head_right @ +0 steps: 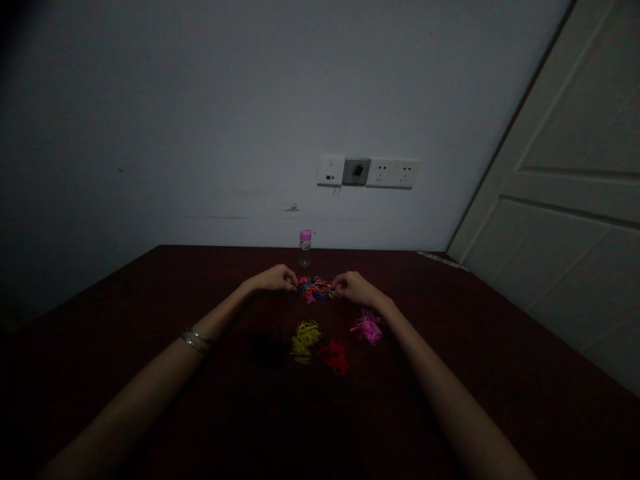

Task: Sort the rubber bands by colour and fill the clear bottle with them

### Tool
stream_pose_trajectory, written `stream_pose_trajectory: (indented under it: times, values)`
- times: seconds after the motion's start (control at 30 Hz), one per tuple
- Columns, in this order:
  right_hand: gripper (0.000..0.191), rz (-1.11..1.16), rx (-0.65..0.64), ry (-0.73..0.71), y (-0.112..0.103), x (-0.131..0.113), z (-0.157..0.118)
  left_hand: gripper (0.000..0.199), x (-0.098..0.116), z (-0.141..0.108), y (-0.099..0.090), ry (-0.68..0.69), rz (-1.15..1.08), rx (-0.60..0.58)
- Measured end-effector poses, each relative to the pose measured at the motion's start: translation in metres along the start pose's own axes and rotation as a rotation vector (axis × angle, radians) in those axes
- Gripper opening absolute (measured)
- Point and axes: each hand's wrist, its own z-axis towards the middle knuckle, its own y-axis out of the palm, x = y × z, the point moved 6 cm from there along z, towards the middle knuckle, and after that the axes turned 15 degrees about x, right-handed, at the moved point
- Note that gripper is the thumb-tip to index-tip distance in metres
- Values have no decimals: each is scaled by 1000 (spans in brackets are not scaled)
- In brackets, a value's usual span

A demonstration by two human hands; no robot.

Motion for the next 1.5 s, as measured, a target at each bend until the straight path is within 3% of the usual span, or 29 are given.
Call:
stream_pose_trajectory:
  times: [0.23, 0.6, 0.83, 1.03, 1.2, 1.5]
  values:
    - [24, -66, -12, -115, 22, -8, 0, 15, 3, -3, 7, 37, 93, -50]
    - [20, -252, 73, -169, 23, -14, -5, 22, 25, -7, 9, 93, 11, 8]
    - [18, -81, 121, -131, 13, -4, 1, 23, 34, -6, 34, 168, 56, -20]
    - [23, 111, 105, -54, -9, -6, 1, 23, 37, -5, 29, 132, 133, 81]
    - [25, 248, 60, 38, -13, 0, 0, 22, 43, -6, 23, 67, 237, 189]
    - [26, 264, 9, 76, -15, 1, 0, 21, 67, -12, 41, 247, 455, 72]
